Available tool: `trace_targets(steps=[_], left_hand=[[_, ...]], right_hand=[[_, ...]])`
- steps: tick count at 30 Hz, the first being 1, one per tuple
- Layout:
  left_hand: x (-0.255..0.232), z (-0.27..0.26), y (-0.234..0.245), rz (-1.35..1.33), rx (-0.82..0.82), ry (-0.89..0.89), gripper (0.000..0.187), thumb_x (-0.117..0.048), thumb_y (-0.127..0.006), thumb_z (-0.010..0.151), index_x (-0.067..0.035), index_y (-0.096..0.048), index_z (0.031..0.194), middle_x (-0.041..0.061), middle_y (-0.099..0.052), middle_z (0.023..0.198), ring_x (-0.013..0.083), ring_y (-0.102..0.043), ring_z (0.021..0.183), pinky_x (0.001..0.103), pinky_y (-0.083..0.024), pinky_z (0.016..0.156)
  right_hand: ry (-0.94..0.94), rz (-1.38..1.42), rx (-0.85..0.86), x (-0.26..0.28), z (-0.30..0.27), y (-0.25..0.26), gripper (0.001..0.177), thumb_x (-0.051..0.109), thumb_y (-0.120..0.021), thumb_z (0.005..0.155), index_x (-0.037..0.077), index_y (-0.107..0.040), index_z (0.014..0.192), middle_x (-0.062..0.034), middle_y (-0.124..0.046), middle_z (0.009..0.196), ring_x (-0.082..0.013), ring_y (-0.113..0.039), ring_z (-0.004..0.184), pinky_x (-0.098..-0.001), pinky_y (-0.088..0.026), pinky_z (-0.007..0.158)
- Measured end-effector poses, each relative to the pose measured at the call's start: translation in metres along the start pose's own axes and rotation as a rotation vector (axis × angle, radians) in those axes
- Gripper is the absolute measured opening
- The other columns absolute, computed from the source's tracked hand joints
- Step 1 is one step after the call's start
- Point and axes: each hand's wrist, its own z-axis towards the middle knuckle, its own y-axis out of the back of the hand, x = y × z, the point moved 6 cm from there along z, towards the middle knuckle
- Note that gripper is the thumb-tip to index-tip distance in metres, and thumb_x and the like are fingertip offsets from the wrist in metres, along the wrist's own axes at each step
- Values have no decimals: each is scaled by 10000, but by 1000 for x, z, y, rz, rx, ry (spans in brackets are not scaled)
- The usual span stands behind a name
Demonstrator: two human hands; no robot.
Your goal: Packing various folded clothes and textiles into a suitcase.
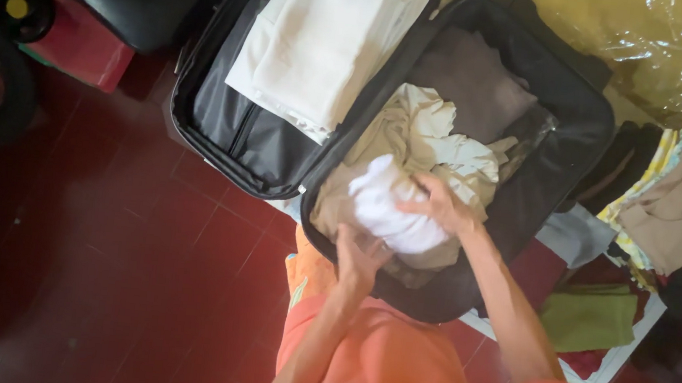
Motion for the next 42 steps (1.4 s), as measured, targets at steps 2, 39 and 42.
trace_targets(steps=[2,39,42], left_hand=[[2,-11,-6,-572,86,552,792,-671,-374,908,-231,-229,1551,80,-399,1492,404,-448,1296,584,-423,1012],[-128,48,-132,821,194,-881,366,-280,-647,997,13,-538,1187,287,-648,1124,434,-610,1058,512,-468,962],[-145,30,-131,604,298,-568,433,-265,-600,961,19,-487,1269,282,-636,1005,426,-608,927,499,-496,839]], right_hand=[[297,-306,105,17,-31,-21,534,250,-870,781,23,-669,1221,-97,-701,1162,-222,-656,1090,-335,-503,934],[-28,343,-576,-99,68,130,376,190,-821,805,46,-670,1118,-87,-730,1011,-202,-679,891,-328,-542,764],[-118,112,-571,-48,43,141,292,181,-793,808,62,-720,1064,-58,-744,937,-166,-678,854,-293,-514,774]])
